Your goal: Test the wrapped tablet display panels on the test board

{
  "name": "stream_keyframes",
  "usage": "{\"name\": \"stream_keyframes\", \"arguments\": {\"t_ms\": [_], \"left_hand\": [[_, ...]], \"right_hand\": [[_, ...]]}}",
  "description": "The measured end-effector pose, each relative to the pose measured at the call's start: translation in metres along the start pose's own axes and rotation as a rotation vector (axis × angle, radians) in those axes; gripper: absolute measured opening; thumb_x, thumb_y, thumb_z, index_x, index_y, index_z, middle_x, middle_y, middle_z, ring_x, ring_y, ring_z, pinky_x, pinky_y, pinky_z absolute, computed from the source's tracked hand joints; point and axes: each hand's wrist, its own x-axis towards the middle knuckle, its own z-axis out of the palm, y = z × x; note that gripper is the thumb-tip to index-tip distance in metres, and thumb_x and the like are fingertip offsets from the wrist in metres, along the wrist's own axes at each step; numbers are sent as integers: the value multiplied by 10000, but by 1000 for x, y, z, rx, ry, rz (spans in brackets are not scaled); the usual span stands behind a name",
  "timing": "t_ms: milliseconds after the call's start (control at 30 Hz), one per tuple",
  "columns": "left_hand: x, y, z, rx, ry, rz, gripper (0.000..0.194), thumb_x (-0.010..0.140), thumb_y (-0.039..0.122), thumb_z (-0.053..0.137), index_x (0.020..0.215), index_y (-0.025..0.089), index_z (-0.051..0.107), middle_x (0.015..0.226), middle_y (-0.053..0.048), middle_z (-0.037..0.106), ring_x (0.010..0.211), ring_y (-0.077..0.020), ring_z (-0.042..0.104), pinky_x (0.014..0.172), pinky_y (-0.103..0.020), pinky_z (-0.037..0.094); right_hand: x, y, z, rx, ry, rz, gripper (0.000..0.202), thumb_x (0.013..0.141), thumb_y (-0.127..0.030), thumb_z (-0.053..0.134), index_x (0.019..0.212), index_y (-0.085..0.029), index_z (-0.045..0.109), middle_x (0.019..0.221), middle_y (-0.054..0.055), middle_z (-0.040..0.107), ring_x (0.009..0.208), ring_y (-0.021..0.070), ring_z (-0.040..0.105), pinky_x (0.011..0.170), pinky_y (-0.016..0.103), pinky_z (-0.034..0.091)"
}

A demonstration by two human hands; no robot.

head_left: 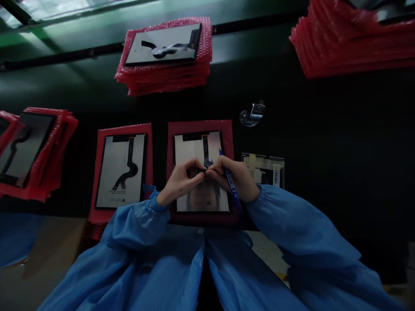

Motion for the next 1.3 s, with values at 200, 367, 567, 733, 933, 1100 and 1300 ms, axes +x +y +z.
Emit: {"name": "stream_keyframes", "arguments": {"t_ms": [200, 367, 567, 733, 933, 1100, 1300], "left_hand": [[2, 4, -5, -18, -94, -16, 147, 765, 314, 619, 763, 184, 548, 749, -10, 537, 758, -161, 499, 681, -275, 404], [2, 3, -7, -49, -133, -29, 165, 797, 331, 618, 785, 180, 553, 755, -6, 531, 743, -152, 483, 703, -281, 398], [0, 2, -9, -90, -178, -44, 191, 841, 350, 623, 815, 168, 570, 796, -17, 549, 777, -159, 499, 740, -289, 402], [0, 3, -10, -108, -170, -55, 201, 848, 359, 649, 850, 164, 597, 814, -20, 581, 793, -159, 525, 745, -283, 417], [2, 5, -5, -77, -70, -94, 136, 763, 296, 647, 776, 169, 600, 760, -7, 586, 746, -148, 518, 713, -278, 408], [4, 6, -3, -113, -92, -110, 134, 722, 268, 655, 711, 175, 560, 721, 6, 570, 732, -138, 521, 725, -272, 409], [4, 6, -1, -158, -115, -153, 179, 735, 293, 692, 736, 175, 557, 740, 7, 568, 716, -127, 507, 687, -257, 409]], "right_hand": [[0, 5, 0, 25, -8, -4, 442, 960, -524, 582, 702, -225, 384, 670, -13, 597, 581, 112, 542, 564, 222, 417], [0, 8, 0, 28, 5, -48, 406, 957, -451, 606, 701, -225, 387, 661, -24, 587, 568, 107, 530, 563, 220, 414], [0, 3, -2, 42, -8, 17, 397, 952, -442, 618, 713, -224, 388, 693, -14, 600, 595, 113, 541, 571, 226, 407], [1, 2, -3, 52, -20, 30, 340, 948, -384, 612, 748, -230, 385, 722, -10, 610, 596, 117, 546, 574, 233, 410], [1, 0, -5, 40, -30, 55, 259, 935, -300, 577, 787, -237, 374, 741, -11, 620, 591, 114, 548, 577, 237, 413], [0, 2, -3, 7, -29, 22, 300, 949, -326, 569, 754, -234, 359, 722, -8, 614, 599, 114, 541, 574, 234, 412], [-1, 1, -2, 8, -17, -21, 344, 976, -376, 575, 746, -231, 364, 711, -9, 615, 603, 114, 557, 565, 231, 417]]}}
